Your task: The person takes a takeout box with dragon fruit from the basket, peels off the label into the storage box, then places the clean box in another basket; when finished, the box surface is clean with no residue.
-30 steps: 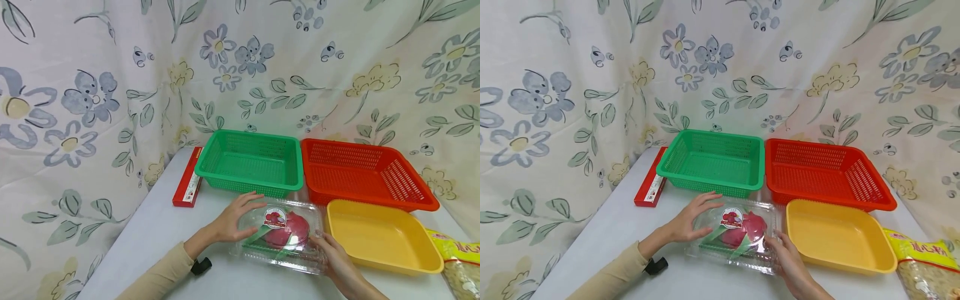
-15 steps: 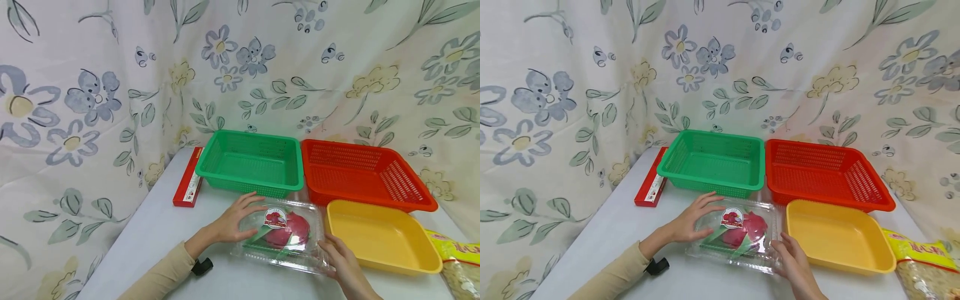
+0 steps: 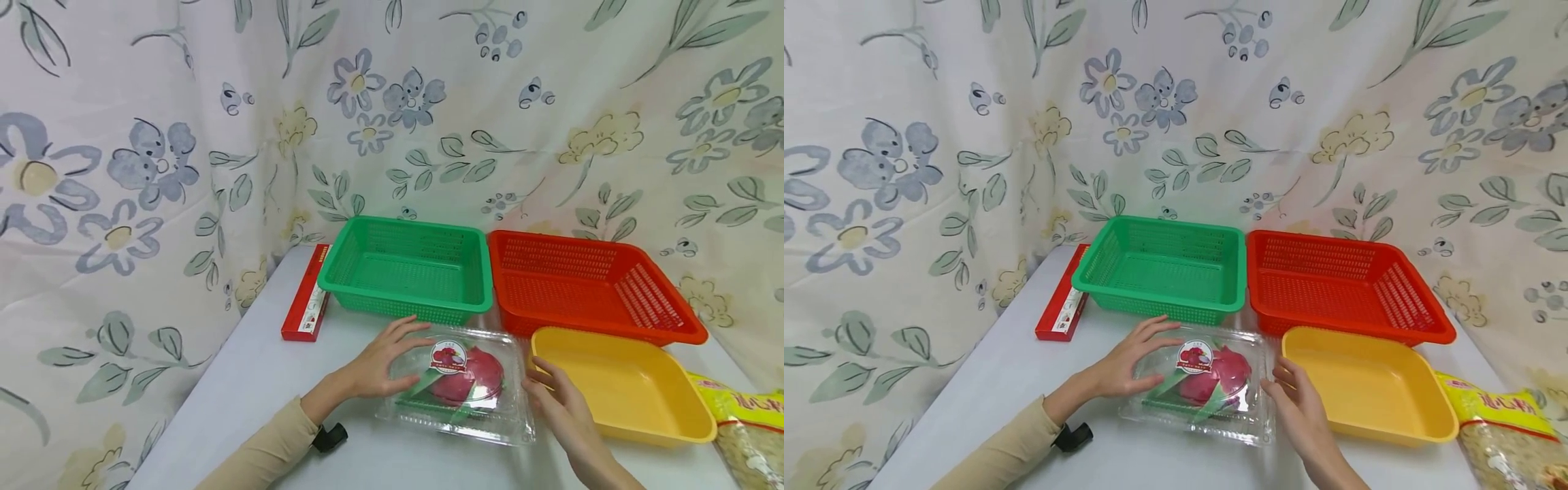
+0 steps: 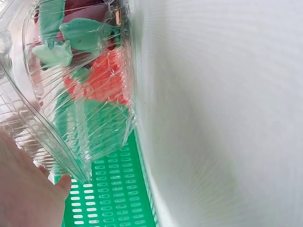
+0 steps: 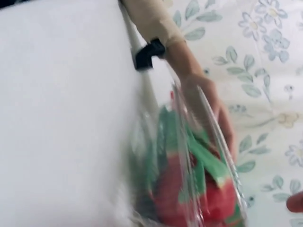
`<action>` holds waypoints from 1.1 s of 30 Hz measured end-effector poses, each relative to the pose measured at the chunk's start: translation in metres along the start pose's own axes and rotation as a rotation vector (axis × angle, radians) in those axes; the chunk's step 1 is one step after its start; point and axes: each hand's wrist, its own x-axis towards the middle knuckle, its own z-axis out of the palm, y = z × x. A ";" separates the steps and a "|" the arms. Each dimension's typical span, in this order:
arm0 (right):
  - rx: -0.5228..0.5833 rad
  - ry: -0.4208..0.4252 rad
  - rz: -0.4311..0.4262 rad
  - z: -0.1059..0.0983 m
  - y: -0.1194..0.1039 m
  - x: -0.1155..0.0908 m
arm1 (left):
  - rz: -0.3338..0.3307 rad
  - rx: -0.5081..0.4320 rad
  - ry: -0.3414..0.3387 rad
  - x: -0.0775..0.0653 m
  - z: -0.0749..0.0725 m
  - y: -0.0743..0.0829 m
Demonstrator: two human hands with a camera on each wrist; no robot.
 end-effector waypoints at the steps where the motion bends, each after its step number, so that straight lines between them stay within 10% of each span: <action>1: -0.007 -0.001 -0.017 -0.002 -0.001 0.003 | -0.004 -0.001 -0.003 0.000 0.000 0.000; 18: -0.287 -0.007 -0.384 0.003 -0.032 0.041 | -0.019 -0.005 -0.016 0.000 0.000 0.001; 33: -0.444 -0.125 -0.361 0.029 -0.038 0.056 | -0.022 0.003 -0.018 0.000 0.001 0.001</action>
